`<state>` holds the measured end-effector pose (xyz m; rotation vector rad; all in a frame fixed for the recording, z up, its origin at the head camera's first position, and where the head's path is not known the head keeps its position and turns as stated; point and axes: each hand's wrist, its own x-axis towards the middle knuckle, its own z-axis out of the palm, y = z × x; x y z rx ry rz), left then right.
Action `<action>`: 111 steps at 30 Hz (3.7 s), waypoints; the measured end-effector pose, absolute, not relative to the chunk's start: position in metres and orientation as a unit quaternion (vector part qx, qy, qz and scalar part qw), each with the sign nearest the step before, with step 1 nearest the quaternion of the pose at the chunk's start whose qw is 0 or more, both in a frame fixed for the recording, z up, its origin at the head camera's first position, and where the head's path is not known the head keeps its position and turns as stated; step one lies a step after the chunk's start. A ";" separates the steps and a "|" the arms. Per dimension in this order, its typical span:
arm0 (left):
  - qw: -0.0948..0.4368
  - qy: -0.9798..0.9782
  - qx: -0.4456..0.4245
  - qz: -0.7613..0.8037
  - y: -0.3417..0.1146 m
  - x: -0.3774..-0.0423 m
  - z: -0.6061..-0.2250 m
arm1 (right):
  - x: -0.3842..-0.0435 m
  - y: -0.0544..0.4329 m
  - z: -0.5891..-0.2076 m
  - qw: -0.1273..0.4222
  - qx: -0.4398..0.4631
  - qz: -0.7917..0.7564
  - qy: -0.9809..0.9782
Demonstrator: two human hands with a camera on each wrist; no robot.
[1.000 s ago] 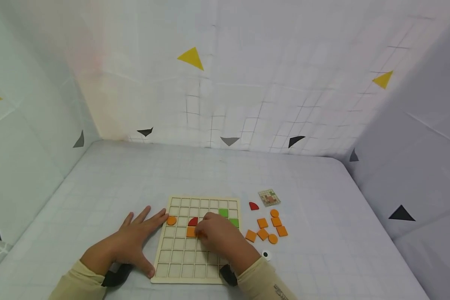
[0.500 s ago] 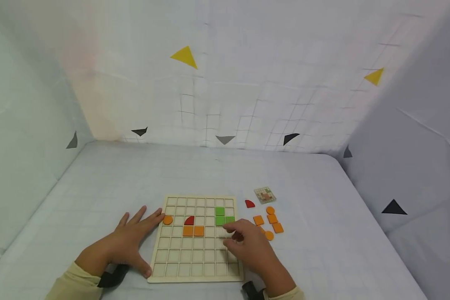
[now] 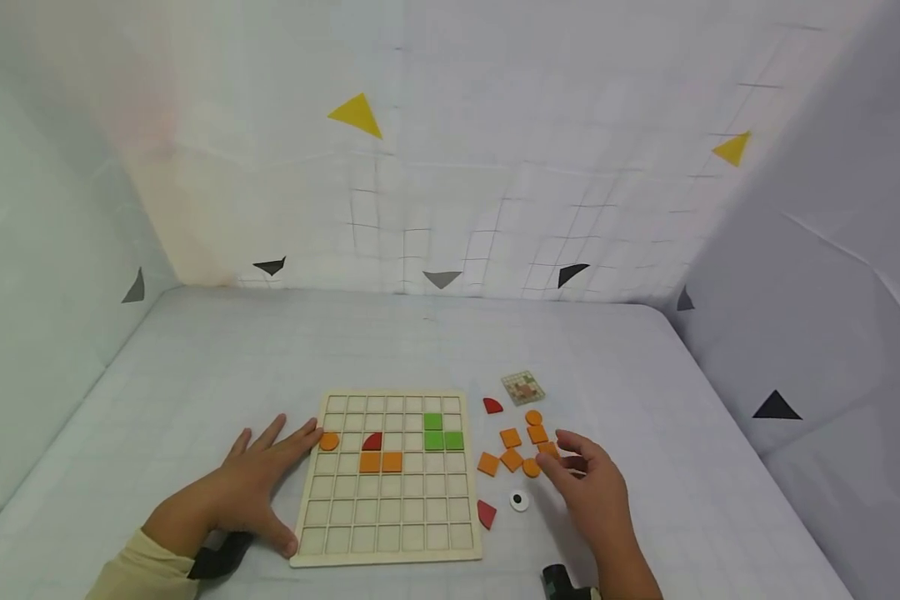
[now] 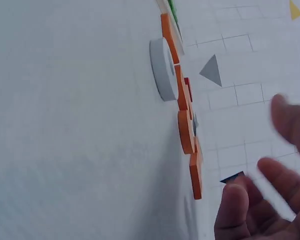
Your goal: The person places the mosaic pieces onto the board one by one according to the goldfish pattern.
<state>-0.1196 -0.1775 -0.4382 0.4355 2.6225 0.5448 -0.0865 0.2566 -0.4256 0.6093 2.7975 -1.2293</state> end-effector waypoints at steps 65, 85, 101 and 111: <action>0.200 0.942 0.165 0.213 -0.180 -0.120 -0.443 | -0.117 0.174 -0.422 0.028 -0.113 -0.411 0.904; 0.201 0.942 0.165 0.213 -0.181 -0.120 -0.442 | -0.139 0.121 -0.417 0.124 -0.241 -0.212 0.939; 0.205 0.942 0.164 0.212 -0.180 -0.120 -0.443 | -0.128 0.115 -0.411 0.131 -0.207 -0.215 0.946; 0.205 0.942 0.164 0.209 -0.180 -0.119 -0.439 | -0.111 0.151 -0.407 0.082 -0.111 -0.335 0.932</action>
